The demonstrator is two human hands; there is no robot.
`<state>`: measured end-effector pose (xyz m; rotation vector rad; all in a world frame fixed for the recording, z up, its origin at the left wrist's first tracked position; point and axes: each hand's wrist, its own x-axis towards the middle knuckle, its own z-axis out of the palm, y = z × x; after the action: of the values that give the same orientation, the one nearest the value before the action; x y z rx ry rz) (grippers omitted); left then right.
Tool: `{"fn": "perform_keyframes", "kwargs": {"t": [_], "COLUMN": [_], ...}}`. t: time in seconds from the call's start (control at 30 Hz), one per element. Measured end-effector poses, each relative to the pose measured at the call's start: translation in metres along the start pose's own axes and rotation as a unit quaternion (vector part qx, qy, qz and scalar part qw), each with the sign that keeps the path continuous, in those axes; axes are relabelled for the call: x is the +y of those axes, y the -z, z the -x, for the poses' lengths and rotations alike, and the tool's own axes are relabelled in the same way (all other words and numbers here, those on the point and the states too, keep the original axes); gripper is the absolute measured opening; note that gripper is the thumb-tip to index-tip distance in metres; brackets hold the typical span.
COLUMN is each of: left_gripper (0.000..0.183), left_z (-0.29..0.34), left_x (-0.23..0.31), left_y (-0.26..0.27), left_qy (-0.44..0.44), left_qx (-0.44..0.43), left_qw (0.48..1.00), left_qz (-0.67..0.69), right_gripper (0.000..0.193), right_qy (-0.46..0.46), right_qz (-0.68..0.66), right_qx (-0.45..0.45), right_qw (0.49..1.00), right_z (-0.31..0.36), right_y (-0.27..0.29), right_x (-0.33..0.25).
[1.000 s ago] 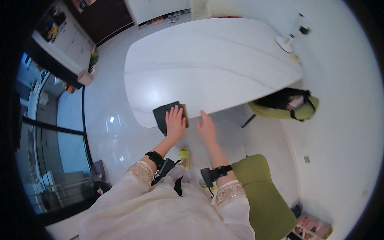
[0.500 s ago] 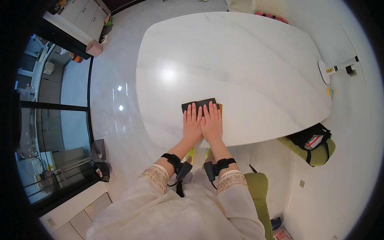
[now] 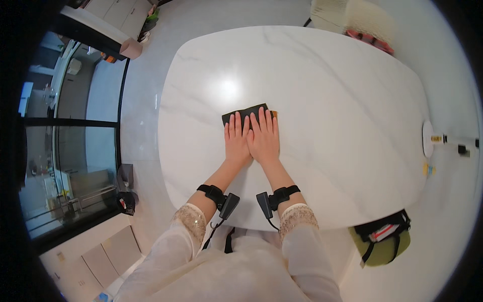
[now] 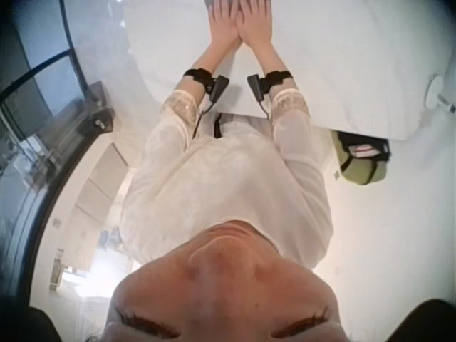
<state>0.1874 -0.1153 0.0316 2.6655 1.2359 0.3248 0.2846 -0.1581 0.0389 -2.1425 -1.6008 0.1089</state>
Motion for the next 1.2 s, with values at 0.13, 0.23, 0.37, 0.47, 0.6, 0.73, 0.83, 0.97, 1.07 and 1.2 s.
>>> {"fn": "perform_keyframes", "kwargs": {"t": [0.13, 0.23, 0.37, 0.47, 0.6, 0.73, 0.83, 0.97, 1.07, 1.2], "left_gripper": [0.06, 0.06, 0.059, 0.056, 0.054, 0.053, 0.054, 0.056, 0.057, 0.059], "left_z": [-0.034, -0.063, -0.088, -0.096, -0.099, -0.064, -0.022, 0.019, 0.069, 0.133], "left_x": [-0.002, -0.002, -0.009, -0.009, -0.017, -0.008, 0.001, 0.009, 0.019, 0.035], "left_y": [-0.002, -0.001, -0.01, -0.019, -0.026, -0.022, -0.015, -0.006, 0.001, 0.005], "left_qy": [0.029, 0.045, 0.043, 0.045, 0.06, 0.059, 0.067, 0.069, 0.073, 0.079], "left_qx": [0.023, 0.028, 0.048, 0.053, 0.074, 0.088, 0.073, 0.073, 0.07, 0.053], "left_qw": [0.999, 0.999, 0.998, 0.997, 0.995, 0.994, 0.995, 0.995, 0.995, 0.995], "left_qz": [-0.003, 0.006, 0.004, -0.012, -0.026, -0.015, -0.013, -0.01, -0.003, -0.015], "right_gripper": [0.048, 0.047, 0.045, 0.044, 0.045, 0.047, 0.048, 0.048, 0.049, 0.049], "right_qy": [0.034, 0.041, 0.045, 0.049, 0.069, 0.074, 0.075, 0.077, 0.086, 0.087], "right_qz": [0.001, -0.004, -0.014, -0.012, 0.004, 0.015, 0.018, 0.01, 0.006, -0.013], "right_qx": [-0.005, -0.003, 0.019, 0.024, 0.032, 0.028, 0.016, 0.017, 0.016, -0.002], "right_qw": [0.999, 0.999, 0.999, 0.998, 0.997, 0.997, 0.997, 0.997, 0.996, 0.996], "right_z": [-0.045, -0.072, -0.098, -0.104, -0.106, -0.071, -0.031, 0.006, 0.053, 0.115], "right_y": [-0.005, -0.008, -0.016, -0.024, -0.033, -0.027, -0.02, -0.007, 0.006, 0.015], "right_x": [0.014, 0.025, 0.035, 0.043, 0.045, 0.037, 0.024, 0.007, -0.009, -0.023]}}
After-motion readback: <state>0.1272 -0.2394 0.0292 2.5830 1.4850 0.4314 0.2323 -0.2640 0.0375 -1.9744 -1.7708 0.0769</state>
